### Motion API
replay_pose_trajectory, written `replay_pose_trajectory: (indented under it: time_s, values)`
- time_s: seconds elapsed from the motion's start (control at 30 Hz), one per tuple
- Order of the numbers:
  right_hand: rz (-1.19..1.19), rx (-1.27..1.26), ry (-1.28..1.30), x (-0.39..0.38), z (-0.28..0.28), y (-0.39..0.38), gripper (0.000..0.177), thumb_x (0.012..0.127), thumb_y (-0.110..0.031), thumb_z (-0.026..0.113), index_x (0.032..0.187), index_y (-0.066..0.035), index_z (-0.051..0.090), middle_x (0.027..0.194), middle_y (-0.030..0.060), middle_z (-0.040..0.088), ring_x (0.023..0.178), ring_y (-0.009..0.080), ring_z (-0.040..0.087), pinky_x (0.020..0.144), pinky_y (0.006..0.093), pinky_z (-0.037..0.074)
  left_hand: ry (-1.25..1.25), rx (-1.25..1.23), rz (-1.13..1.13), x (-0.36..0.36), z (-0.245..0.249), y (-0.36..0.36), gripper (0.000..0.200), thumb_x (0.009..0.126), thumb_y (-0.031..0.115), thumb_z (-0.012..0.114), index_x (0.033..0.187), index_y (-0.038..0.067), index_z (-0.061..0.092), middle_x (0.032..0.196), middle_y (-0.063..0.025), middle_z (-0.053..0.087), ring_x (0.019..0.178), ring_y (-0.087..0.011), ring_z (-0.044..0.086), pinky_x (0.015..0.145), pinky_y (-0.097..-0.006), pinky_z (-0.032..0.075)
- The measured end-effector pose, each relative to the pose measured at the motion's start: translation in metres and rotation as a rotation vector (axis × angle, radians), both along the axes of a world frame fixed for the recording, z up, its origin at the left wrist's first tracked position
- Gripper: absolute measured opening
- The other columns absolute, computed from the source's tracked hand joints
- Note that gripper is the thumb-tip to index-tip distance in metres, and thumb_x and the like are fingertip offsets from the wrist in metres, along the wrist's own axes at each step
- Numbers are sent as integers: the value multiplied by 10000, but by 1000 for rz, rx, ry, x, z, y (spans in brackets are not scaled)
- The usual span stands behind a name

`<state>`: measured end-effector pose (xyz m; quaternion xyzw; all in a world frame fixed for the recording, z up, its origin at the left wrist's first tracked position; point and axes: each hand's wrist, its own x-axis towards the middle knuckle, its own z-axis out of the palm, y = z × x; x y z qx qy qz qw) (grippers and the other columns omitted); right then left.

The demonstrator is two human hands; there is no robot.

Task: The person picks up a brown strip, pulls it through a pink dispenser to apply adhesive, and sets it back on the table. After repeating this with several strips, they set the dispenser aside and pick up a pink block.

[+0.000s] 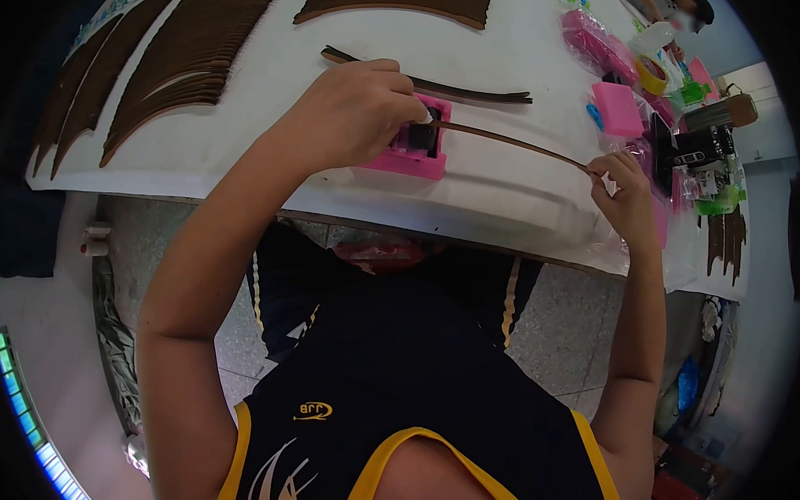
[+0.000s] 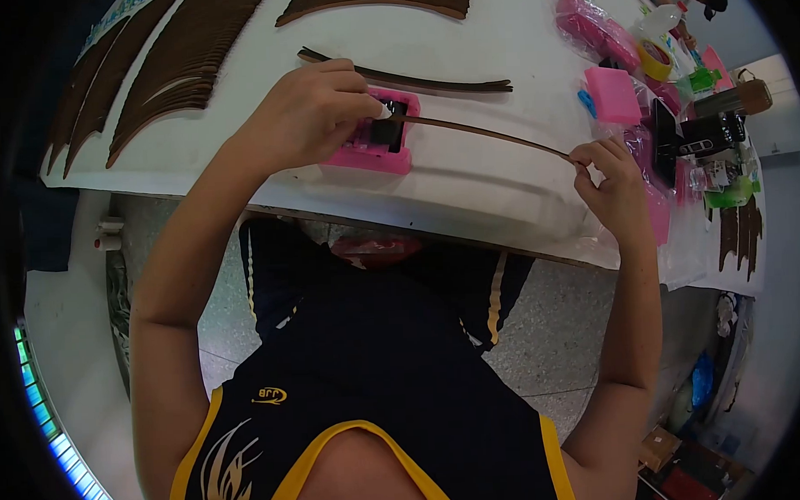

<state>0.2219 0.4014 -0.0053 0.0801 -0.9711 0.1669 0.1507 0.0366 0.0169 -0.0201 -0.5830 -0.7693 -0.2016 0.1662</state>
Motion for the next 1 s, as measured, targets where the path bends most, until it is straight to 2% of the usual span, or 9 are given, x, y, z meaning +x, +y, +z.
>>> replay_pose_trajectory:
  time_s: [0.37,0.63,0.67,0.7,0.73,0.8,0.87,0.93,1.0]
  values:
    - [-42,197,169,-11,79,23,223,805,81,686,1011,-1,704,961,101,695,923,254,658,838,359,529,-211,139,-27,3,-8,28,171,819,10,742,973,79,773,765,-44,706,867,-235,667,744,-386,581]
    - [37,417,480,-73,148,19,154,1004,-35,675,1155,-13,699,1093,64,684,953,158,633,894,315,521,-368,143,14,13,4,47,283,870,9,761,1133,32,657,833,-73,726,886,-213,672,765,-345,563]
    - [43,417,484,-79,149,23,154,1004,-35,675,1155,-13,699,1093,64,684,953,158,633,894,315,521,-617,138,33,15,10,47,244,893,9,747,1119,26,657,834,-67,729,894,-188,683,790,-332,559]
    - [15,341,424,-84,149,31,178,1007,-41,671,1184,-20,690,1082,51,672,952,142,618,897,299,511,-863,133,54,15,15,44,204,916,10,733,1105,20,657,836,-61,733,901,-163,693,815,-319,555]
    - [-9,265,366,-89,148,39,203,1011,-47,668,1212,-27,680,1072,38,660,951,125,603,900,283,502,-856,140,65,9,15,40,204,916,10,733,1105,20,657,836,-61,733,901,-163,693,815,-319,555]
    - [27,197,302,-92,142,52,181,1004,-31,662,1185,-20,662,1045,24,631,943,110,581,909,265,489,-1314,182,-223,-8,14,27,152,949,18,706,1097,31,675,890,-41,742,905,-119,692,838,-296,539]
    - [72,125,244,-93,131,66,160,998,-15,656,1157,-14,643,1018,11,602,935,94,560,918,248,476,-1395,259,-236,-10,21,13,146,946,15,702,1089,36,682,926,-37,739,918,-112,689,847,-285,532]
    - [-10,-236,-125,-89,116,76,119,956,27,624,1050,-38,590,986,-2,548,919,97,566,924,263,491,-1472,334,-256,-16,25,1,142,942,12,697,1081,42,690,962,-34,735,932,-105,686,857,-273,526]
    - [28,-437,-158,-80,94,55,120,926,44,597,997,-45,558,970,-12,515,900,95,536,889,257,469,-1665,373,-393,-24,20,-10,143,926,6,682,1064,40,695,1008,-37,723,946,-107,685,872,-261,519]
